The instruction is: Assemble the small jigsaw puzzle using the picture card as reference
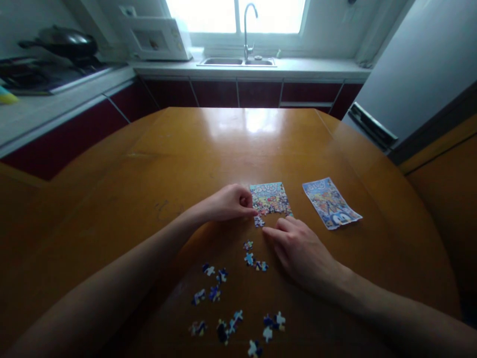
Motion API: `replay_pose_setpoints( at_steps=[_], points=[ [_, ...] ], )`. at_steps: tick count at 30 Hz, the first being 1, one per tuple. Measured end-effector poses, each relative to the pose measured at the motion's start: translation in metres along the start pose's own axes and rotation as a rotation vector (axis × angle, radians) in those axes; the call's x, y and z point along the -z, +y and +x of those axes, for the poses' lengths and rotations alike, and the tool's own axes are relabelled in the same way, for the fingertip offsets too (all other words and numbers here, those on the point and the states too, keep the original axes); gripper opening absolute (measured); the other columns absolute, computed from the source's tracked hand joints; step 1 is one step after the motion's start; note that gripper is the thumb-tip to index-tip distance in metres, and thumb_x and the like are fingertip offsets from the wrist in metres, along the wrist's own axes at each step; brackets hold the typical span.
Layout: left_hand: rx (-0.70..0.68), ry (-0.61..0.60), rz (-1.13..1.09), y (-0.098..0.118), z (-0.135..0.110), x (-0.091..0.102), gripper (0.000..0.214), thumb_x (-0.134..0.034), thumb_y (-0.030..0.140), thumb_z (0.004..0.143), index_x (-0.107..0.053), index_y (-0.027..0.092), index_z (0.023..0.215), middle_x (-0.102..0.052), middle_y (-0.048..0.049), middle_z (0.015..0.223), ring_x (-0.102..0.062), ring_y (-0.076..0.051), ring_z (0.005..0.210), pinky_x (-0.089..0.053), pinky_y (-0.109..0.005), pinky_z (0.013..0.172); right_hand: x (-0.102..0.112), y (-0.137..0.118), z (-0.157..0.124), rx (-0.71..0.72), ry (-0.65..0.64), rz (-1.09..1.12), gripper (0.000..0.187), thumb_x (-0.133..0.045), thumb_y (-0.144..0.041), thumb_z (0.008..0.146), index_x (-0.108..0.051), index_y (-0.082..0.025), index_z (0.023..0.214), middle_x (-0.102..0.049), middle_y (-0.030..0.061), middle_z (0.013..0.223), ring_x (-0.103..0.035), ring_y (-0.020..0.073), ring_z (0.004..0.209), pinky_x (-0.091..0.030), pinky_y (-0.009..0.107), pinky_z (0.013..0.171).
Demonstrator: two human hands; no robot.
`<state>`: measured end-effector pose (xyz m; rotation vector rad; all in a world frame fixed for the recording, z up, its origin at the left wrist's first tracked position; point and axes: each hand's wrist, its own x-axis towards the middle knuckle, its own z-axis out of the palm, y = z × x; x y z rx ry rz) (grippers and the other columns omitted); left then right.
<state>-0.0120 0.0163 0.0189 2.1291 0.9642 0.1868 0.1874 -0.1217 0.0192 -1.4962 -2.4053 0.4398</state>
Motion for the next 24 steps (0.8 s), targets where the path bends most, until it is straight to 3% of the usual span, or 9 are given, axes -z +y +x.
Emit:
replay_pose_setpoints(
  at_steps=[13,24],
  points=[
    [-0.003,0.064,0.123,-0.0010,0.0032,-0.0078,0.032,-0.073,0.043,0.072,-0.060,0.017,0.060,-0.051,0.0033,0.054,-0.038,-0.009,0.052,-0.022,-0.025,0.051,-0.0069,-0.0015,0.0037,0.031,-0.012,-0.098,0.027,-0.048,-0.016,0.096,-0.064,-0.020,0.117,-0.062,0.0082,0.089,-0.051,0.0219,0.084,-0.039,0.034,0.078],
    [-0.024,0.062,0.131,-0.0011,0.0038,-0.0058,0.027,-0.076,0.044,0.071,-0.070,0.018,0.065,-0.060,0.0020,0.058,-0.050,-0.010,0.056,-0.028,-0.023,0.052,-0.0088,0.0000,0.0033,0.040,0.004,-0.130,0.024,-0.052,-0.015,0.092,-0.064,-0.020,0.113,-0.062,0.0079,0.089,-0.051,0.0217,0.083,-0.039,0.034,0.076]
  ],
)
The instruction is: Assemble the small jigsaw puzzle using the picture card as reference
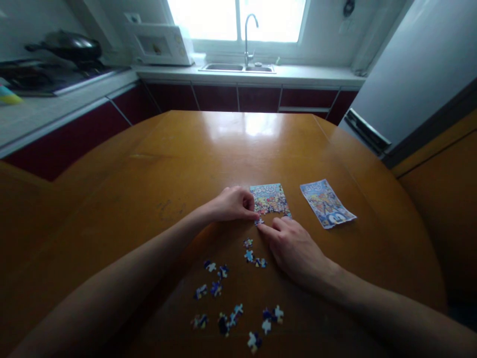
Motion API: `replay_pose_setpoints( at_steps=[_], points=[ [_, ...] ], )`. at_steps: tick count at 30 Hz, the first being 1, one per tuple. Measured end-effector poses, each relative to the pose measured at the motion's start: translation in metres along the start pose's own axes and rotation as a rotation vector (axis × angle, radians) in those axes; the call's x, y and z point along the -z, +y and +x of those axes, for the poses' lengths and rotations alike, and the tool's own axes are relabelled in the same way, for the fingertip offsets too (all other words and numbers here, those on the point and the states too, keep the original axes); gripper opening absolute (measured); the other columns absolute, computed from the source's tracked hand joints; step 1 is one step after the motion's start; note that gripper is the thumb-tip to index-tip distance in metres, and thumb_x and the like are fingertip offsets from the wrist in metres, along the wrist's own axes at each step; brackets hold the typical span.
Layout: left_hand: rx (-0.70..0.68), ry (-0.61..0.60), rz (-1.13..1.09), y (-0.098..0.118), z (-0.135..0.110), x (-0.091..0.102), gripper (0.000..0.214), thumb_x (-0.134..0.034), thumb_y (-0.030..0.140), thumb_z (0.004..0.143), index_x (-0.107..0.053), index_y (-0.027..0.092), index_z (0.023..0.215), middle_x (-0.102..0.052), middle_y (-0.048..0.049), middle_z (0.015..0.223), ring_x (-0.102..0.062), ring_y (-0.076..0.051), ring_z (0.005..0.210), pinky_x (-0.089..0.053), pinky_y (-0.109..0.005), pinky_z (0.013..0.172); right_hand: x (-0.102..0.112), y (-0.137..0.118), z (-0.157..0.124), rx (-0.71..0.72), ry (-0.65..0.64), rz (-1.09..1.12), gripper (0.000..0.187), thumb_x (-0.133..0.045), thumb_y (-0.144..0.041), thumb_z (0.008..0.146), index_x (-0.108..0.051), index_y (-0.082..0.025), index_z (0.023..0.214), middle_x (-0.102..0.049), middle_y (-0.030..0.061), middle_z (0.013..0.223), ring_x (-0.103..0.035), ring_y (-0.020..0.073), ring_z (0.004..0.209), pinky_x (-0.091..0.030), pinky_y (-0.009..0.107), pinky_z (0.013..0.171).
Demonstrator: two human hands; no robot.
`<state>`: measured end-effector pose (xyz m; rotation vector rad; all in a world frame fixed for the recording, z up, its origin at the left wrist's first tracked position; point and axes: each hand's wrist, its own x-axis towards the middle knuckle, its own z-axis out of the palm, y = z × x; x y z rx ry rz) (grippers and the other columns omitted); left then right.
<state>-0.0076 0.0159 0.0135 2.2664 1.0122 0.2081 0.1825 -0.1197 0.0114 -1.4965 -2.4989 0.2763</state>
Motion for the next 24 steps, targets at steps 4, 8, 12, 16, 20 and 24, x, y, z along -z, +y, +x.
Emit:
replay_pose_setpoints(
  at_steps=[4,8,12,16,20,24],
  points=[
    [0.046,-0.014,0.030,0.001,0.001,0.000,0.027,-0.076,0.044,0.070,-0.071,0.018,0.066,-0.061,0.0014,0.060,-0.051,-0.011,0.058,-0.029,-0.024,0.054,0.000,-0.002,0.001,-0.001,-0.002,-0.024,0.023,-0.052,-0.014,0.093,-0.065,-0.019,0.111,-0.063,0.0080,0.089,-0.052,0.0221,0.084,-0.040,0.035,0.078],
    [0.059,-0.019,0.041,0.001,0.001,-0.001,0.028,-0.076,0.045,0.070,-0.070,0.018,0.067,-0.060,0.0015,0.059,-0.049,-0.011,0.057,-0.028,-0.025,0.054,0.001,-0.002,0.002,0.011,0.009,-0.003,0.024,-0.053,-0.013,0.091,-0.066,-0.018,0.111,-0.064,0.0080,0.089,-0.053,0.0223,0.084,-0.041,0.035,0.079],
    [0.038,-0.035,0.016,0.000,0.000,0.001,0.031,-0.075,0.048,0.071,-0.069,0.017,0.067,-0.059,0.0016,0.059,-0.048,-0.011,0.058,-0.027,-0.024,0.054,0.005,0.006,0.004,-0.038,0.152,0.095,0.027,-0.051,-0.011,0.092,-0.067,-0.019,0.111,-0.067,0.0074,0.093,-0.056,0.0217,0.087,-0.042,0.035,0.080],
    [0.011,-0.071,-0.093,-0.003,0.001,0.004,0.042,-0.070,0.055,0.077,-0.063,0.016,0.063,-0.052,0.0022,0.056,-0.042,-0.010,0.055,-0.026,-0.024,0.052,0.012,0.020,0.006,-0.132,0.320,0.154,0.023,-0.050,-0.011,0.091,-0.070,-0.018,0.100,-0.068,0.0075,0.089,-0.059,0.0214,0.084,-0.043,0.034,0.076],
    [-0.040,0.125,-0.201,-0.012,0.005,-0.002,0.050,-0.058,0.053,0.087,-0.049,0.016,0.054,-0.038,0.0043,0.052,-0.032,-0.008,0.052,-0.022,-0.024,0.051,0.015,0.028,0.006,-0.147,0.345,0.168,0.021,-0.051,-0.012,0.089,-0.070,-0.018,0.096,-0.069,0.0071,0.087,-0.061,0.0223,0.083,-0.044,0.035,0.074],
    [-0.047,0.367,-0.270,-0.021,0.009,-0.010,0.051,-0.052,0.047,0.090,-0.035,0.018,0.052,-0.028,0.0054,0.053,-0.025,-0.008,0.052,-0.020,-0.024,0.050,0.017,0.034,0.008,-0.146,0.352,0.227,0.021,-0.052,-0.012,0.088,-0.070,-0.017,0.098,-0.070,0.0073,0.091,-0.062,0.0224,0.085,-0.046,0.036,0.077]
  ],
)
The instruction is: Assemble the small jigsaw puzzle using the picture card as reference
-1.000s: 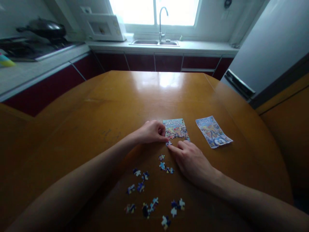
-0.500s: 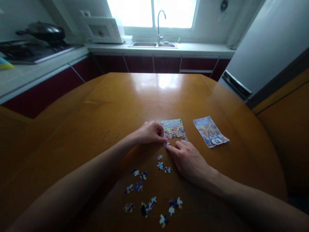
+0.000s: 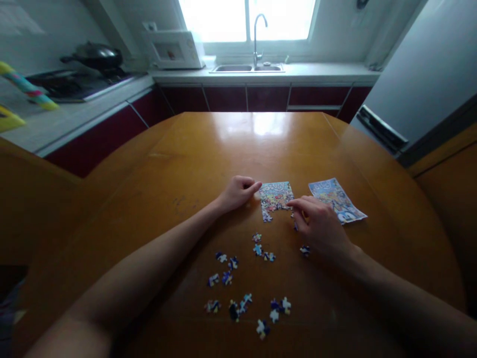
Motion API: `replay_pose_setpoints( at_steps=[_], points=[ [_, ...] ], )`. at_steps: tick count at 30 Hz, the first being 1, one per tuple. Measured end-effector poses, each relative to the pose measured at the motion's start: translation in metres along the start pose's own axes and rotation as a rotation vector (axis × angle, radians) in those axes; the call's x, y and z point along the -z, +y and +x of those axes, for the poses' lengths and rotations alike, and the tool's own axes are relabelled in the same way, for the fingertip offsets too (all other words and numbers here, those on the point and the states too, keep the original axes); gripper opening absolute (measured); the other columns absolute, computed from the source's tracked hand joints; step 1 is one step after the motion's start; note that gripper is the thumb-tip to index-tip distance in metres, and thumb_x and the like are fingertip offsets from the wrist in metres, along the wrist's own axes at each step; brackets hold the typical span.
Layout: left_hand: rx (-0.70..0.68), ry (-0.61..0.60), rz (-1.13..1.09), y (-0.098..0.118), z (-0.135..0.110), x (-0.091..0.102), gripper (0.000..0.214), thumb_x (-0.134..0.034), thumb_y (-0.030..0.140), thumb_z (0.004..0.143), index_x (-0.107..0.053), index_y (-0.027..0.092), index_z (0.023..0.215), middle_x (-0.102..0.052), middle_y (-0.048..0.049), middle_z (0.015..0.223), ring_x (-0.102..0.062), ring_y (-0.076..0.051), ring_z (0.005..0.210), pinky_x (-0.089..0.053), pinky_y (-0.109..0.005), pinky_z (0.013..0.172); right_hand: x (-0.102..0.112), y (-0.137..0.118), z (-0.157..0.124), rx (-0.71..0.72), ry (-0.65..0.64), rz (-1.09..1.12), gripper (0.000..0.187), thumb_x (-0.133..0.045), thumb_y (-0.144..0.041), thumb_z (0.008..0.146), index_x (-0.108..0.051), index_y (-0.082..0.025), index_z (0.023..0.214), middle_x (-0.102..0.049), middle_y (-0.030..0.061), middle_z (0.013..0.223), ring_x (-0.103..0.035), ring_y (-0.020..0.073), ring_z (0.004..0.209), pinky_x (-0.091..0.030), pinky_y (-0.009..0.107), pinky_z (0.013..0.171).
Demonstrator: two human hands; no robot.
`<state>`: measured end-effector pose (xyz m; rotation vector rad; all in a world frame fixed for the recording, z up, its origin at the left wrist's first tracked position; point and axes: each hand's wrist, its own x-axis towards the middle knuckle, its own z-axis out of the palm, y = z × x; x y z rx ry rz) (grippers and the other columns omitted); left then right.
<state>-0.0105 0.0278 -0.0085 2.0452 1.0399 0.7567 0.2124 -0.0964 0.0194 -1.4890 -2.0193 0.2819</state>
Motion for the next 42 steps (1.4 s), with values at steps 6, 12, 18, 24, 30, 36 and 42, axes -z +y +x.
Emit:
replay_pose_setpoints(
  at_steps=[6,12,18,24,30,36,42],
  points=[
    [-0.062,-0.013,0.093,-0.005,-0.001,-0.003,0.048,-0.053,0.043,0.090,-0.039,0.016,0.053,-0.034,0.0041,0.056,-0.031,-0.009,0.055,-0.023,-0.024,0.053,0.008,0.011,0.009,-0.028,0.087,0.040,0.018,-0.053,-0.013,0.089,-0.071,-0.017,0.095,-0.069,0.0067,0.089,-0.062,0.0222,0.087,-0.046,0.036,0.079],
    [-0.067,-0.029,0.126,-0.007,-0.001,-0.004,0.047,-0.053,0.042,0.091,-0.042,0.016,0.053,-0.036,0.0037,0.057,-0.032,-0.009,0.056,-0.025,-0.025,0.054,0.008,0.012,0.009,-0.013,0.084,0.062,0.014,-0.059,-0.014,0.087,-0.071,-0.016,0.094,-0.066,0.0053,0.084,-0.060,0.0204,0.082,-0.045,0.034,0.074],
    [-0.064,-0.026,0.143,-0.004,-0.002,-0.003,0.048,-0.053,0.041,0.091,-0.041,0.016,0.053,-0.037,0.0036,0.056,-0.032,-0.009,0.055,-0.026,-0.024,0.054,0.007,0.012,0.009,0.007,0.071,0.083,0.014,-0.059,-0.014,0.088,-0.071,-0.016,0.094,-0.065,0.0052,0.084,-0.061,0.0202,0.082,-0.046,0.035,0.075],
    [-0.073,-0.032,0.160,-0.006,-0.002,-0.004,0.046,-0.053,0.040,0.092,-0.043,0.016,0.054,-0.038,0.0037,0.057,-0.034,-0.009,0.055,-0.027,-0.024,0.054,0.005,0.012,0.009,0.005,0.039,0.077,0.015,-0.059,-0.014,0.088,-0.072,-0.017,0.095,-0.067,0.0058,0.087,-0.061,0.0208,0.084,-0.047,0.036,0.076],
    [-0.081,-0.033,0.153,-0.011,-0.001,-0.005,0.047,-0.053,0.041,0.092,-0.044,0.015,0.054,-0.037,0.0043,0.056,-0.032,-0.009,0.055,-0.025,-0.024,0.054,-0.003,0.006,0.004,0.063,0.006,0.119,0.014,-0.059,-0.012,0.087,-0.071,-0.018,0.093,-0.067,0.0064,0.091,-0.061,0.0206,0.088,-0.048,0.035,0.079],
    [-0.093,-0.017,0.168,-0.008,-0.002,-0.005,0.048,-0.053,0.042,0.092,-0.042,0.015,0.054,-0.036,0.0043,0.056,-0.032,-0.009,0.055,-0.025,-0.024,0.053,-0.016,-0.026,-0.016,0.205,-0.116,0.201,0.012,-0.057,-0.016,0.091,-0.069,-0.018,0.092,-0.065,0.0066,0.091,-0.057,0.0200,0.089,-0.047,0.035,0.081],
    [-0.088,-0.018,0.163,-0.007,-0.002,-0.006,0.048,-0.052,0.044,0.091,-0.045,0.015,0.054,-0.036,0.0041,0.056,-0.032,-0.009,0.055,-0.025,-0.024,0.053,-0.038,-0.062,-0.039,0.428,-0.208,0.166,0.012,-0.057,-0.016,0.091,-0.068,-0.019,0.087,-0.063,0.0058,0.089,-0.051,0.0194,0.084,-0.045,0.033,0.076]
  ],
)
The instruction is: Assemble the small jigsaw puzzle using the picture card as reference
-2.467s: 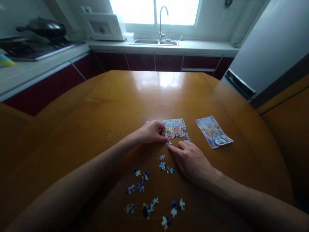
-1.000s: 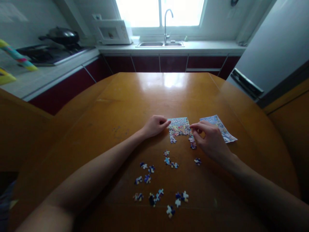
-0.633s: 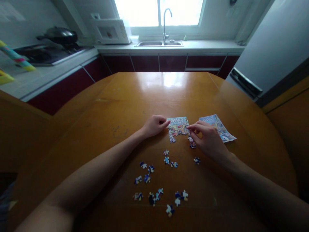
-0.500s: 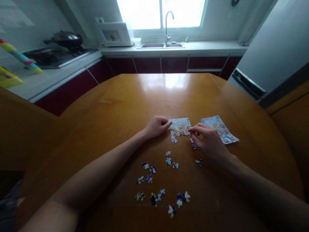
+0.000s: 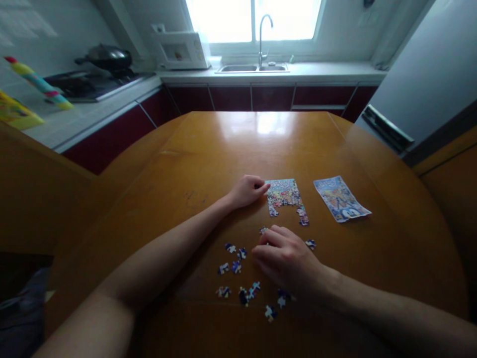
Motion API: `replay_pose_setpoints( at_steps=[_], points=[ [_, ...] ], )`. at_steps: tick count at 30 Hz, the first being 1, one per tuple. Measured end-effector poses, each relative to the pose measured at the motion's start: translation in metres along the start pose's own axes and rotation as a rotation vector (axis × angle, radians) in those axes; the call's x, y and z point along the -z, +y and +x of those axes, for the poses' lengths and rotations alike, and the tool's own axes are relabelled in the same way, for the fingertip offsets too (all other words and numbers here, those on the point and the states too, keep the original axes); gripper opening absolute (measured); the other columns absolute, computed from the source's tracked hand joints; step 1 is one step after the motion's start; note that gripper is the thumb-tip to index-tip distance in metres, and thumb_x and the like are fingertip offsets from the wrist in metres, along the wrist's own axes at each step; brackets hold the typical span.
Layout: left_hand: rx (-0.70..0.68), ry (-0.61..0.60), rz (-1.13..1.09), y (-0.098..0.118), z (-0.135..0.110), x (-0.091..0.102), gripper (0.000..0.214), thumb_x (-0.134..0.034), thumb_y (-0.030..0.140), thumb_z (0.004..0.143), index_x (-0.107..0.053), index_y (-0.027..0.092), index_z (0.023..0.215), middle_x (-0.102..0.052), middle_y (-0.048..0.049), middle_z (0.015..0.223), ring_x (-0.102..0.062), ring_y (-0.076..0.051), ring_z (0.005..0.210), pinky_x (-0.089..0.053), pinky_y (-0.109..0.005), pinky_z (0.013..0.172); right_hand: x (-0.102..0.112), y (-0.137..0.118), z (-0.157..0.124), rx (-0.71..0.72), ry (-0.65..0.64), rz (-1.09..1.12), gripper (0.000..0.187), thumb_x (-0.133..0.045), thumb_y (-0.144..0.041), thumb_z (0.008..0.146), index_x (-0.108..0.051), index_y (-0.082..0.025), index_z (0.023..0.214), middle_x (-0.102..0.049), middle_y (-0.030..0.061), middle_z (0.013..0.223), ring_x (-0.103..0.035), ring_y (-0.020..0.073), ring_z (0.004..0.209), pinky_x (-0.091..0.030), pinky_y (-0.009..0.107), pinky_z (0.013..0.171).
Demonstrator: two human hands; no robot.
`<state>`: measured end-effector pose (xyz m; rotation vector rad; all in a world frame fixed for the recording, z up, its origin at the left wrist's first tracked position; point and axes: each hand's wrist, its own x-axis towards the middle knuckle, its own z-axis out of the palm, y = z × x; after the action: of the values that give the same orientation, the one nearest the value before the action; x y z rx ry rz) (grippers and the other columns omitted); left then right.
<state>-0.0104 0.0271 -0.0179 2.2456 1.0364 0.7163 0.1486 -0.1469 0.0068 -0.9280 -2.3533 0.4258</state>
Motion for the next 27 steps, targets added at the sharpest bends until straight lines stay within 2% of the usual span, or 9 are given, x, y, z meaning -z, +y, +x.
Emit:
replay_pose_setpoints(
  at_steps=[3,7,13,27],
  points=[
    [0.005,-0.002,-0.005,0.000,0.000,0.000,0.047,-0.052,0.045,0.091,-0.051,0.014,0.056,-0.041,0.0035,0.055,-0.034,-0.009,0.055,-0.025,-0.024,0.053,-0.002,-0.002,0.003,-0.010,0.002,-0.016,0.015,-0.055,-0.016,0.093,-0.069,-0.019,0.090,-0.063,0.0060,0.090,-0.051,0.0195,0.084,-0.045,0.034,0.077],
    [-0.001,0.011,0.008,-0.001,0.000,-0.002,0.047,-0.053,0.046,0.091,-0.055,0.013,0.056,-0.045,0.0031,0.055,-0.036,-0.009,0.054,-0.026,-0.024,0.053,0.010,0.007,0.011,-0.090,0.083,-0.005,0.017,-0.053,-0.017,0.096,-0.070,-0.019,0.093,-0.064,0.0059,0.089,-0.054,0.0193,0.086,-0.046,0.035,0.080],
    [-0.011,0.023,0.016,-0.005,0.001,-0.005,0.048,-0.054,0.046,0.091,-0.054,0.013,0.055,-0.042,0.0035,0.053,-0.035,-0.008,0.053,-0.024,-0.025,0.053,0.024,0.014,0.016,-0.141,0.153,0.022,0.016,-0.054,-0.019,0.097,-0.070,-0.020,0.095,-0.064,0.0060,0.089,-0.057,0.0193,0.086,-0.047,0.036,0.079],
    [-0.025,0.001,0.035,-0.003,0.001,-0.003,0.048,-0.052,0.044,0.092,-0.051,0.014,0.054,-0.041,0.0036,0.053,-0.034,-0.008,0.053,-0.024,-0.025,0.053,0.017,0.014,0.013,-0.130,0.076,0.003,0.014,-0.057,-0.017,0.095,-0.070,-0.020,0.094,-0.065,0.0054,0.089,-0.056,0.0193,0.087,-0.047,0.036,0.083]
  ],
)
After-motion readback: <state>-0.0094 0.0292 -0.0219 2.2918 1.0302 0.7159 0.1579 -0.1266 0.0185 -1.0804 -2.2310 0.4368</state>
